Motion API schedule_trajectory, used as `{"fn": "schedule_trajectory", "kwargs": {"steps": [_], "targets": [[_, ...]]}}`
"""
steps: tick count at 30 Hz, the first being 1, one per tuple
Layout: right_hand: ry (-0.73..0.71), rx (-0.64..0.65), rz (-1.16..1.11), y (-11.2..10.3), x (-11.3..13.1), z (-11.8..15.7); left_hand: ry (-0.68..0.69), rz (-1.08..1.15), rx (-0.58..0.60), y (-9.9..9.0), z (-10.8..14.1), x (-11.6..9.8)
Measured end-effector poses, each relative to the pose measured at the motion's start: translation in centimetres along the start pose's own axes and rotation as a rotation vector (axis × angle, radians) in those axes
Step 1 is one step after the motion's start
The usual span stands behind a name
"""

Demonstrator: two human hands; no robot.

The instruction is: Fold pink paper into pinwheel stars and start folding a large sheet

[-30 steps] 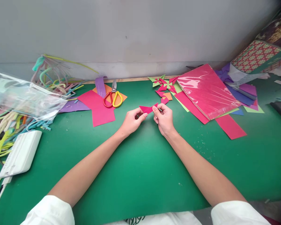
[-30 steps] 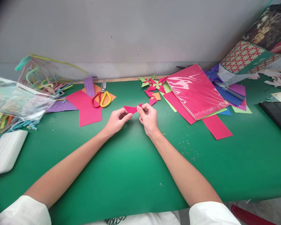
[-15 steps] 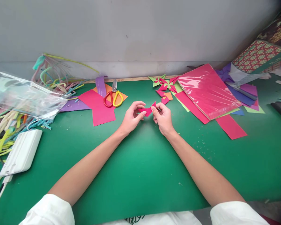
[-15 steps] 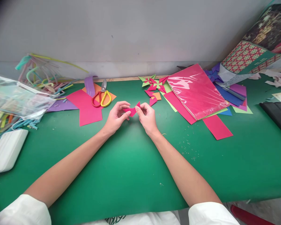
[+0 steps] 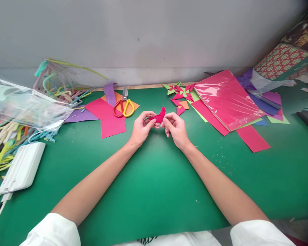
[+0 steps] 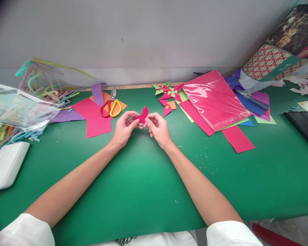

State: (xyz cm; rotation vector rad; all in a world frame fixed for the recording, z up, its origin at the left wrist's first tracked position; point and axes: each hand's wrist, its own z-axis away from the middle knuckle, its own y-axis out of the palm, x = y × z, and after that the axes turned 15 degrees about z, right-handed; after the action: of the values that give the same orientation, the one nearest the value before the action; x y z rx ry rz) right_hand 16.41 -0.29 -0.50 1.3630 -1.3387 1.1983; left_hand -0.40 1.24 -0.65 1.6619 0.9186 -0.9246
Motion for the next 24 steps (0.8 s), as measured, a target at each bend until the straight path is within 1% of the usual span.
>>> {"fn": "schedule_trajectory", "kwargs": {"steps": [3,6,11,13,17,21,24], "targets": [[0.007,0.013,0.03,0.02,-0.27,-0.09,0.004,0.026,0.025,0.11,0.05,-0.13],[-0.028,0.024,0.079,0.03,-0.38,-0.18,-0.022,0.048,0.06,0.43,0.25,-0.57],[-0.033,0.014,0.098,0.11,-0.54,-0.17,-0.087,0.099,0.053,0.7,0.45,-0.89],[-0.034,0.014,0.099,0.1,-0.56,-0.07,-0.091,0.058,0.052,0.56,0.37,-0.72],[-0.071,0.021,0.153,0.04,-0.47,0.14,-0.036,-0.11,0.051,0.21,0.26,-0.41],[-0.044,-0.011,0.162,0.13,-0.47,0.15,-0.034,-0.177,0.053,0.1,0.35,-0.34],[-0.021,-0.001,0.132,0.27,-0.44,0.17,-0.019,-0.19,-0.01,-0.02,0.3,-0.29]]}}
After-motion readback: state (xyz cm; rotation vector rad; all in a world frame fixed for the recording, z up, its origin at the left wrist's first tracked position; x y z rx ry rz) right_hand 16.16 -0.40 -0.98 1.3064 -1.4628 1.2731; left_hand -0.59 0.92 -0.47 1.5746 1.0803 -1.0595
